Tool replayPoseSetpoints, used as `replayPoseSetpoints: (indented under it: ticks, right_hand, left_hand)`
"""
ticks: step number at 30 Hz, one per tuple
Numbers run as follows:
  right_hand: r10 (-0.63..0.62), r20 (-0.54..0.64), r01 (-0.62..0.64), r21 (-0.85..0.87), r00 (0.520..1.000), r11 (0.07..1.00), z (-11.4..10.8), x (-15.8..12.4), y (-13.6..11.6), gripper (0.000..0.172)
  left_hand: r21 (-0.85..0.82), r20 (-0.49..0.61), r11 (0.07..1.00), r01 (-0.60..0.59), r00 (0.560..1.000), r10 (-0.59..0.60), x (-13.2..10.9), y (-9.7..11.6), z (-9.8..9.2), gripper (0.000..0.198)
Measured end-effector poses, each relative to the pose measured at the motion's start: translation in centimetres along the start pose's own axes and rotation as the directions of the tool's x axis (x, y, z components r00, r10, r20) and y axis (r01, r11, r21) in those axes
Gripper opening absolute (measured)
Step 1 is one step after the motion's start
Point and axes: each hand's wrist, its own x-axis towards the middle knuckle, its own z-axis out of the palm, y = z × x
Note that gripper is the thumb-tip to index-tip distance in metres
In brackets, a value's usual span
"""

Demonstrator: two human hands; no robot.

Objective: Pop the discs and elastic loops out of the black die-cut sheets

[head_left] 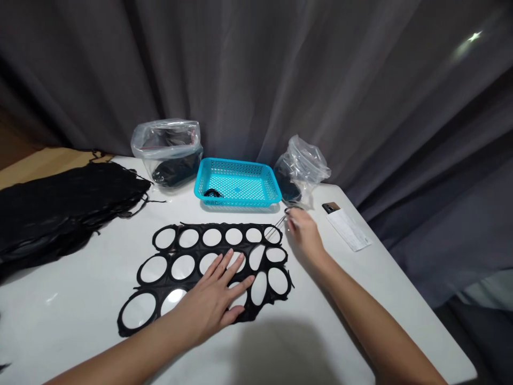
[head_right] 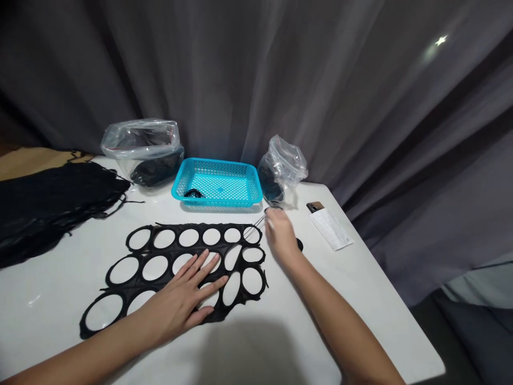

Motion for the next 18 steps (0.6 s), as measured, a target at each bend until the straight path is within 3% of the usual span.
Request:
replayPoseSetpoints:
  ticks: [2,4,6,9,11,12,14,16,18]
  right_hand:
    - [0.144,-0.066,-0.139,0.064,0.987,0.988,-0.7,1.8,1.6,0.014]
    - [0.297,0.000,-0.284,0.288,0.955,0.915,-0.8,2.5,2.0,0.017]
    - [0.396,0.192,-0.431,0.568,0.898,0.701,-0.3,2.4,1.1,0.024]
    - [0.342,0.500,-0.598,0.738,0.796,0.313,1.1,1.7,-1.1,0.040]
    - [0.254,0.603,-0.653,0.724,0.756,0.223,1.8,1.3,-2.4,0.043]
    - [0.208,0.621,-0.655,0.714,0.755,0.247,2.1,1.1,-2.9,0.040]
    - [0.119,0.597,-0.584,0.692,0.794,0.423,2.4,0.7,-3.6,0.032]
    - [0.035,0.528,-0.419,0.629,0.848,0.655,2.6,0.3,-4.0,0.025]
    - [-0.022,0.473,-0.273,0.546,0.881,0.792,2.7,0.0,-4.2,0.022]
  left_hand:
    - [0.000,0.002,1.000,0.004,1.000,-0.004,-0.1,0.1,-0.1,0.062]
    - [-0.001,0.009,1.000,0.011,1.000,-0.011,0.1,0.1,-0.3,0.063]
    - [0.001,0.011,1.000,0.023,1.000,-0.023,0.6,-0.2,-0.6,0.063]
    - [0.012,-0.009,0.999,0.047,0.999,-0.047,2.1,-0.9,-0.8,0.062]
    - [0.026,-0.017,0.998,0.057,0.998,-0.057,3.0,-1.4,-0.6,0.060]
    - [0.036,-0.018,0.998,0.059,0.998,-0.059,3.3,-1.6,-0.4,0.060]
    - [0.051,-0.017,0.997,0.057,0.998,-0.057,3.6,-1.9,0.1,0.060]
    - [0.053,-0.030,0.997,0.058,0.998,-0.056,3.5,-1.9,0.6,0.062]
    - [0.048,-0.047,0.997,0.062,0.997,-0.060,3.2,-1.8,0.9,0.063]
